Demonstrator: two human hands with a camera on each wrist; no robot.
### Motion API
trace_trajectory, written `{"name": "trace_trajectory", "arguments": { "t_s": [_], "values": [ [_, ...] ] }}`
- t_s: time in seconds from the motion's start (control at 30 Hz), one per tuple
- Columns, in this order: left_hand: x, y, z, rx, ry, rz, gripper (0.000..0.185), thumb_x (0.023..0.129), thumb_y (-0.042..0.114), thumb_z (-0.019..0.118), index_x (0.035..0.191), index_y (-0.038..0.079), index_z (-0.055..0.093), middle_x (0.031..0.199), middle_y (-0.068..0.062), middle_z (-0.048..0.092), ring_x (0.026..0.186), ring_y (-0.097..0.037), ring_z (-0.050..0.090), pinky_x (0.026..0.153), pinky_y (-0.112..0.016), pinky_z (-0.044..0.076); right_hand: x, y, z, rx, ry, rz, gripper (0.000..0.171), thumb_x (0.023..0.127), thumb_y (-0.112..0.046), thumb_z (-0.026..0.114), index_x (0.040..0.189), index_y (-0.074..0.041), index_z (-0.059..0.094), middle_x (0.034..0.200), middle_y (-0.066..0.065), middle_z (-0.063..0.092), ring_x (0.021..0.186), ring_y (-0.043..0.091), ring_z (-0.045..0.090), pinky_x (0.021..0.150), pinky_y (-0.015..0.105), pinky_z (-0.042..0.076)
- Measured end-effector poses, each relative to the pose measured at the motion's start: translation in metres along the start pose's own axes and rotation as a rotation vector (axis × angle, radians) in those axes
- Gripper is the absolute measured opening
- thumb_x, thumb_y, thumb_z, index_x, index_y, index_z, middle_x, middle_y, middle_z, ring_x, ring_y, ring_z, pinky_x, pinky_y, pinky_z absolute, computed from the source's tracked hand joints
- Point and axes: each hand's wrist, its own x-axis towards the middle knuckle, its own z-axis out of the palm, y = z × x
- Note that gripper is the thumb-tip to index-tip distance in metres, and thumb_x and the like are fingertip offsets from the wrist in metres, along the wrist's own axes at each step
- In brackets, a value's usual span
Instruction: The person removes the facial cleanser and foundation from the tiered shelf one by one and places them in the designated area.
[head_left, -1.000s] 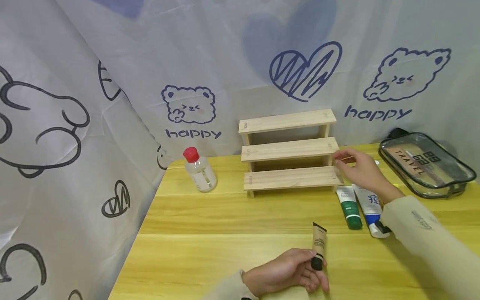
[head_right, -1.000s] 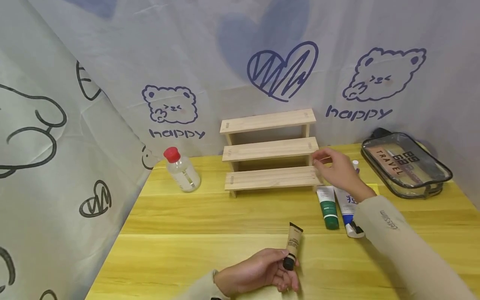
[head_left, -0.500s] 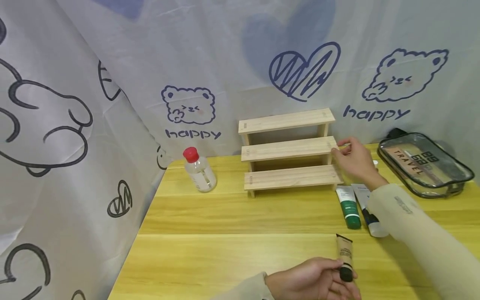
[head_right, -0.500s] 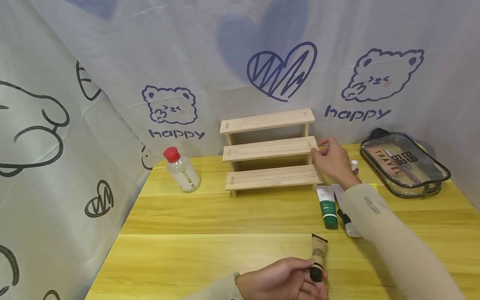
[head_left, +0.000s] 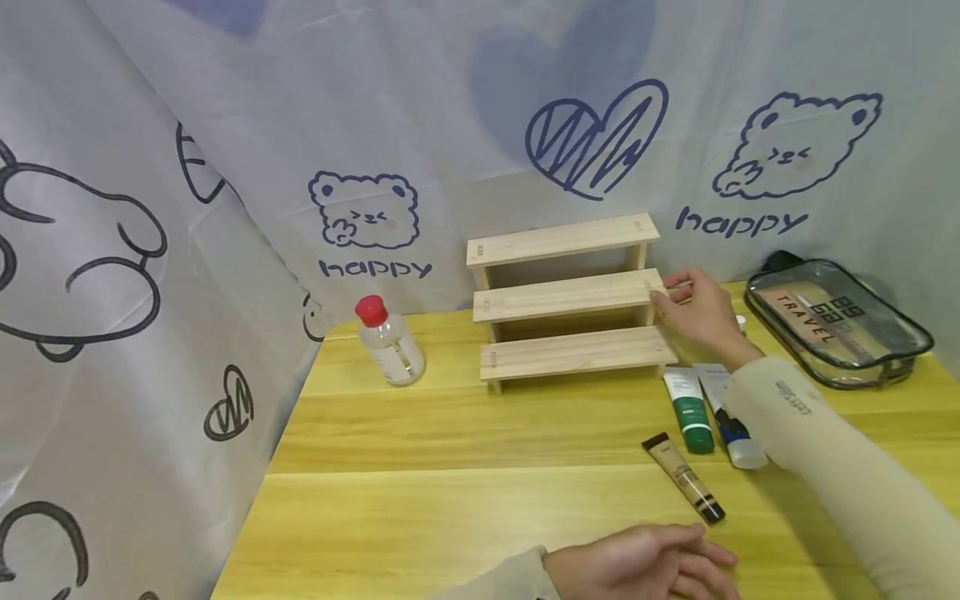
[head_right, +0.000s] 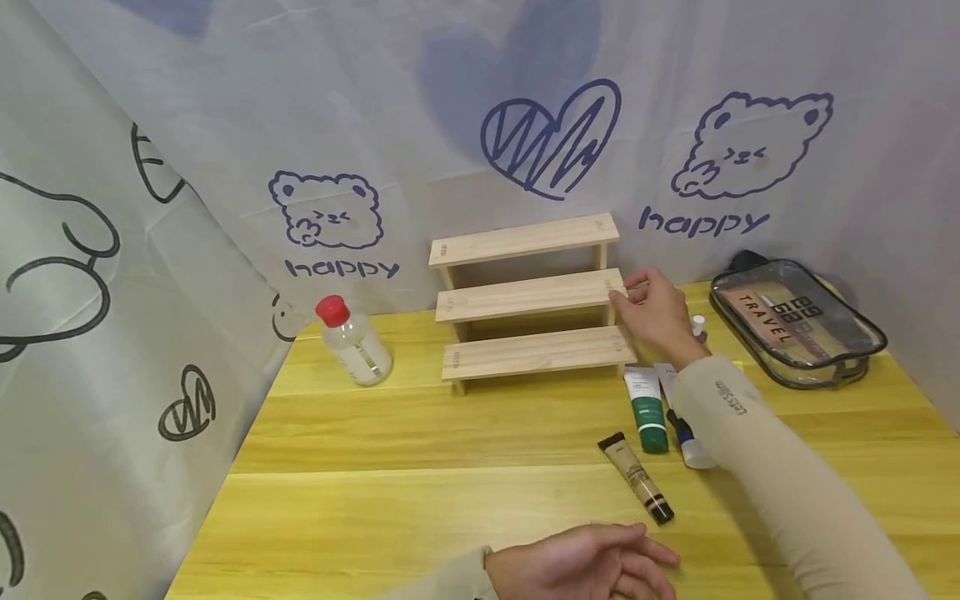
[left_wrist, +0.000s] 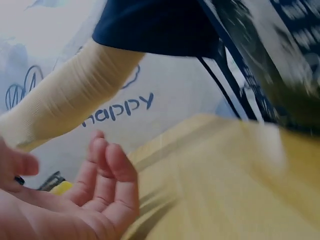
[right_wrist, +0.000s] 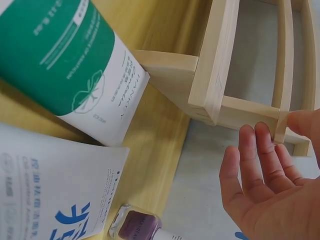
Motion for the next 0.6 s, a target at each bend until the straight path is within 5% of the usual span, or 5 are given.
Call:
{"name": "trace_trajectory", "arguments": {
  "t_s": [0.1, 0.2, 0.3, 0.4, 0.6],
  "values": [
    [-0.003, 0.001, 0.002, 0.135, 0.032, 0.017, 0.052, 0.119, 0.036, 0.040, 0.157, 0.004, 0.056, 0.166, -0.033, 0.045, 0.090, 0.002, 0.065, 0.099, -0.021, 0.056, 0.000, 0.001, -0.001, -0.002, -0.004, -0.001, 0.056, 0.113, -0.043, 0.056, 0.146, 0.002, 0.050, 0.129, 0.026, 0.059, 0.106, 0.038, 0.062, 0.077, 0.035, 0.052],
    [-0.008, 0.008, -0.002, 0.380, 0.057, 0.147, 0.045, 0.119, 0.027, 0.043, 0.151, -0.002, 0.057, 0.148, -0.038, 0.059, 0.083, 0.004, 0.065, 0.072, -0.015, 0.054, 0.001, 0.000, -0.001, 0.000, -0.006, 0.003, 0.057, 0.113, -0.043, 0.055, 0.147, 0.002, 0.049, 0.130, 0.026, 0.059, 0.107, 0.038, 0.062, 0.077, 0.036, 0.052],
    [-0.008, 0.019, -0.013, 0.685, 0.195, 0.362, 0.034, 0.116, 0.025, 0.053, 0.138, 0.001, 0.063, 0.117, -0.019, 0.077, 0.078, 0.006, 0.062, 0.070, -0.014, 0.054, 0.001, 0.000, 0.000, 0.003, -0.002, 0.004, 0.056, 0.113, -0.043, 0.055, 0.147, 0.001, 0.049, 0.130, 0.026, 0.059, 0.107, 0.039, 0.062, 0.077, 0.037, 0.052],
    [-0.002, 0.030, -0.024, 0.943, 0.429, 0.529, 0.026, 0.110, 0.022, 0.064, 0.131, 0.007, 0.065, 0.102, 0.001, 0.072, 0.073, 0.008, 0.056, 0.068, -0.012, 0.052, 0.001, 0.001, 0.002, 0.012, 0.004, 0.001, 0.054, 0.114, -0.041, 0.055, 0.146, 0.002, 0.049, 0.129, 0.026, 0.059, 0.107, 0.039, 0.062, 0.077, 0.036, 0.051],
    [0.008, 0.046, -0.031, 1.311, 0.710, 0.538, 0.035, 0.106, 0.034, 0.070, 0.133, 0.013, 0.062, 0.112, 0.003, 0.063, 0.083, 0.005, 0.051, 0.071, -0.009, 0.043, 0.000, 0.000, 0.001, 0.019, 0.010, -0.013, 0.052, 0.113, -0.040, 0.056, 0.145, 0.001, 0.049, 0.127, 0.026, 0.061, 0.104, 0.038, 0.063, 0.074, 0.033, 0.051]
  ]
}}
